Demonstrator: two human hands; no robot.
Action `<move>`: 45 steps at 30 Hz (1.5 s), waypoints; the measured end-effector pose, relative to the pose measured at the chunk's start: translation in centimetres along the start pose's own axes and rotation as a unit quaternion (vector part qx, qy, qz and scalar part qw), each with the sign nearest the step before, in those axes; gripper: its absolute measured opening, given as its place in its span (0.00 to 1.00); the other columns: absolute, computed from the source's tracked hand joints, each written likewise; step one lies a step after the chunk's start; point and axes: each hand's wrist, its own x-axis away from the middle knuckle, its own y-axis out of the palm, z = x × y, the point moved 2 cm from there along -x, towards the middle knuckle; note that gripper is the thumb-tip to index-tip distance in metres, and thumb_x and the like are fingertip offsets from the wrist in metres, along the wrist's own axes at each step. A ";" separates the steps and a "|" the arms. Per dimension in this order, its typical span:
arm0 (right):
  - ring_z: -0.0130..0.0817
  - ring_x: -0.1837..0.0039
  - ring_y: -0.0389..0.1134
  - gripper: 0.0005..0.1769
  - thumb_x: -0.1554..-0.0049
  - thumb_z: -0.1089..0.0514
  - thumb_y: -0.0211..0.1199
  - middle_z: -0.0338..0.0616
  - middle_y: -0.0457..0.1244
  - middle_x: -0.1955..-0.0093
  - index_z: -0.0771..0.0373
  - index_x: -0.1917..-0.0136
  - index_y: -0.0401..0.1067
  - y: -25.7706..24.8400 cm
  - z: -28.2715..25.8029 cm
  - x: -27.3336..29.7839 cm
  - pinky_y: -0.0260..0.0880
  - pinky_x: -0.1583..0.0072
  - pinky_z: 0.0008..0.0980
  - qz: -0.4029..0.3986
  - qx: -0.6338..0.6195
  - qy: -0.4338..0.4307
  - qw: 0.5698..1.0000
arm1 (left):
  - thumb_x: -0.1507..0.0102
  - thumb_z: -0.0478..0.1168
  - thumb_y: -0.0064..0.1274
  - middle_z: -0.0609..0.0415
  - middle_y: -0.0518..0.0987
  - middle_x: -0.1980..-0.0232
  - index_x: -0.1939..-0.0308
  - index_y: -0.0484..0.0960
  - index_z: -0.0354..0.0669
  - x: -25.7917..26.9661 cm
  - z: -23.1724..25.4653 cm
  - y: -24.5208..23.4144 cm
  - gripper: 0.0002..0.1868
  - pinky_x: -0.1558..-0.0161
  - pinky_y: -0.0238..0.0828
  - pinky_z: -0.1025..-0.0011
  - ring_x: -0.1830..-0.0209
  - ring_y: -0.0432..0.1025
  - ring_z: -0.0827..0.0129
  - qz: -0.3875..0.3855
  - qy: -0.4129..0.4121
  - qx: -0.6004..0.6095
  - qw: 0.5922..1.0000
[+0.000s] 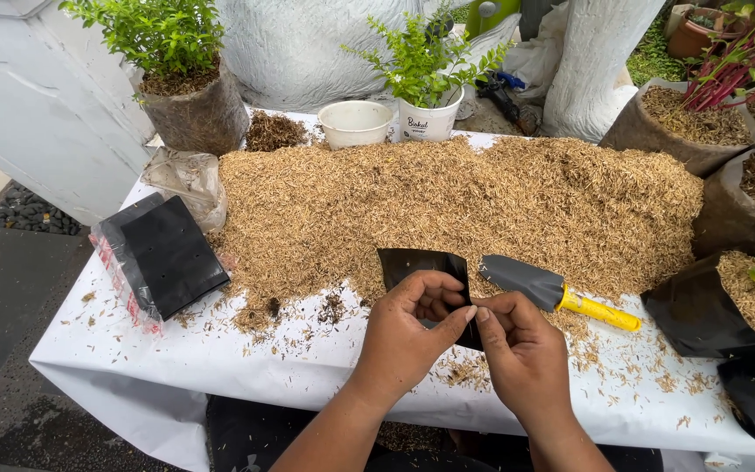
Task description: Repotting small seedlings into nursery bags using rice husks and a trowel.
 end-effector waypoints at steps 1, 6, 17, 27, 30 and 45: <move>0.19 0.59 0.63 0.05 0.30 0.58 0.69 0.32 0.70 0.65 0.59 0.49 0.81 -0.1 -0.1 0.0 0.69 0.55 0.25 -0.002 -0.001 -0.001 1.000 | 0.36 0.37 0.74 0.57 0.90 0.56 0.47 0.90 0.48 0.0 -0.1 0.2 0.14 0.52 0.84 0.77 0.59 0.81 0.77 0.002 0.001 0.000 1.000; 0.17 0.65 0.64 0.03 0.32 0.58 0.69 0.34 0.74 0.66 0.58 0.46 0.82 0.2 -0.1 0.2 0.68 0.60 0.23 0.007 0.031 -0.019 0.999 | 0.34 0.33 0.67 0.58 0.89 0.56 0.48 0.88 0.47 0.6 0.7 0.4 0.11 0.51 0.86 0.74 0.57 0.82 0.74 0.006 0.042 -0.052 0.998; 0.18 0.64 0.68 0.09 0.33 0.60 0.69 0.32 0.80 0.60 0.55 0.40 0.79 3.0 -0.9 0.5 0.70 0.56 0.25 0.017 0.058 0.009 0.998 | 0.34 0.33 0.63 0.61 0.86 0.56 0.51 0.87 0.50 1.5 1.7 -1.2 0.09 0.51 0.83 0.73 0.57 0.80 0.73 0.052 0.066 -0.129 0.988; 0.19 0.66 0.69 0.06 0.35 0.55 0.73 0.26 0.74 0.65 0.50 0.45 0.80 4.2 -0.2 0.8 0.70 0.55 0.28 0.035 0.190 -0.089 0.977 | 0.33 0.35 0.61 0.58 0.80 0.62 0.64 0.80 0.47 1.5 0.2 -1.7 0.06 0.61 0.77 0.66 0.65 0.77 0.68 0.091 0.099 -0.216 0.967; 0.20 0.66 0.71 0.06 0.36 0.53 0.74 0.26 0.75 0.65 0.50 0.46 0.80 4.0 0.2 1.0 0.71 0.55 0.28 0.039 0.202 -0.087 0.975 | 0.32 0.39 0.61 0.57 0.78 0.64 0.66 0.79 0.47 1.5 -0.5 -1.5 0.09 0.64 0.73 0.60 0.68 0.75 0.62 0.092 0.109 -0.248 0.958; 0.37 0.50 0.68 0.10 0.33 0.70 0.57 0.40 0.67 0.48 0.56 0.51 0.72 1.1 -1.2 -0.8 0.66 0.50 0.35 -0.049 0.161 -0.206 0.964 | 0.33 0.32 0.56 0.58 0.70 0.68 0.66 0.69 0.47 1.0 -1.5 -1.9 0.12 0.65 0.65 0.61 0.68 0.68 0.65 0.069 0.196 -0.274 0.939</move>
